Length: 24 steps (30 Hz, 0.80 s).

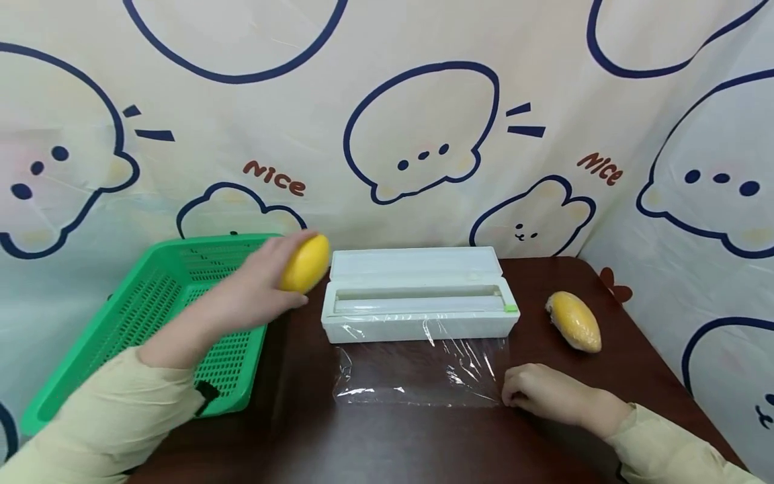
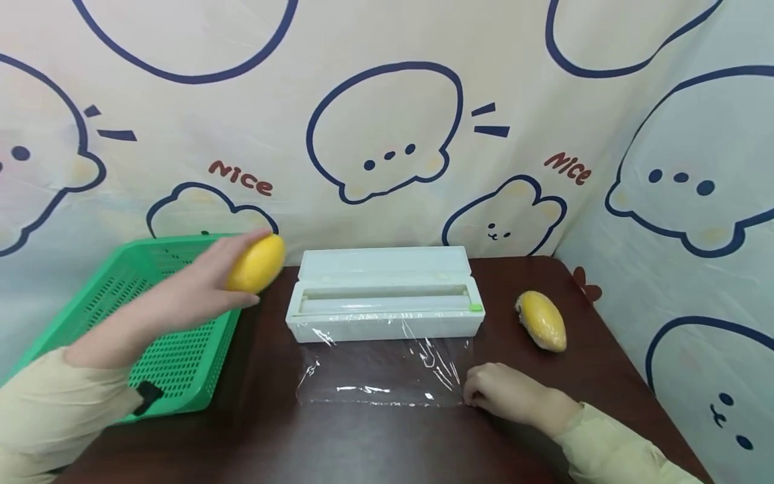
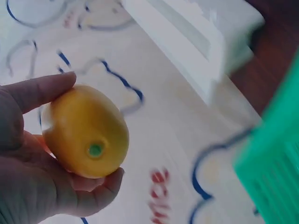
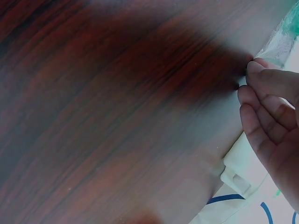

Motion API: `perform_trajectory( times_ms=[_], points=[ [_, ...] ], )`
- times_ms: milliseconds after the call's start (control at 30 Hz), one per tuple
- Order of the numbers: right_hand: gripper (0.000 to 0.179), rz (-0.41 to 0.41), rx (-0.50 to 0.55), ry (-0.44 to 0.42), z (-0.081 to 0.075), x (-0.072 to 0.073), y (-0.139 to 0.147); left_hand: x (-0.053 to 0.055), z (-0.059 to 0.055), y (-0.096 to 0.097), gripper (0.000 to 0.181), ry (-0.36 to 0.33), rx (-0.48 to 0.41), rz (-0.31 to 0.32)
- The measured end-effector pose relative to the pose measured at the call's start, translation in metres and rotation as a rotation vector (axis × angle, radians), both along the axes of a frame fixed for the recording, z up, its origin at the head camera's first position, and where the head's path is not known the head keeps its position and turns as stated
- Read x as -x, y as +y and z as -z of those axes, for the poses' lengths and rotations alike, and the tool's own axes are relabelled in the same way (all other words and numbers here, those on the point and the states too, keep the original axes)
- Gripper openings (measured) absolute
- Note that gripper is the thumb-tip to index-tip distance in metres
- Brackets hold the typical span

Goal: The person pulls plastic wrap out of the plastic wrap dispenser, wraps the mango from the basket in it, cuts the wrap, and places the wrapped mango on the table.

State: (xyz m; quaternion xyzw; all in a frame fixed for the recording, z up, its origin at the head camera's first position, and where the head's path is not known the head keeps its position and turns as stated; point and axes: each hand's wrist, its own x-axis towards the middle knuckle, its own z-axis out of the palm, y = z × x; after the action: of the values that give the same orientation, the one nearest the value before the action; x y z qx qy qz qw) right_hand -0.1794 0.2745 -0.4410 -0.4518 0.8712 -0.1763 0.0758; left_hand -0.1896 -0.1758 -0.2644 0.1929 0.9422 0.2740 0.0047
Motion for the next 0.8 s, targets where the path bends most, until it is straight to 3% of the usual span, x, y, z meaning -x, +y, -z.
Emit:
perform_trajectory(
  times_ms=[100,267,467,600,800],
  points=[
    [0.024,-0.018,0.006,0.005,0.002,-0.001,0.001,-0.009,0.003,0.028,0.084,0.007,-0.020,0.049],
    [0.025,-0.030,0.025,0.026,0.003,0.001,0.003,-0.012,0.013,0.069,0.085,0.026,-0.073,0.150],
    [0.027,-0.050,0.035,0.015,0.002,0.001,0.002,-0.015,0.046,0.104,0.088,-0.061,-0.156,0.264],
    [0.027,-0.050,0.039,0.012,0.003,0.002,0.001,-0.013,0.072,0.116,0.090,-0.114,-0.097,0.330],
    [0.026,-0.040,0.041,0.022,0.002,0.001,0.003,-0.005,0.100,0.120,0.089,-0.061,0.040,0.437]
  ],
)
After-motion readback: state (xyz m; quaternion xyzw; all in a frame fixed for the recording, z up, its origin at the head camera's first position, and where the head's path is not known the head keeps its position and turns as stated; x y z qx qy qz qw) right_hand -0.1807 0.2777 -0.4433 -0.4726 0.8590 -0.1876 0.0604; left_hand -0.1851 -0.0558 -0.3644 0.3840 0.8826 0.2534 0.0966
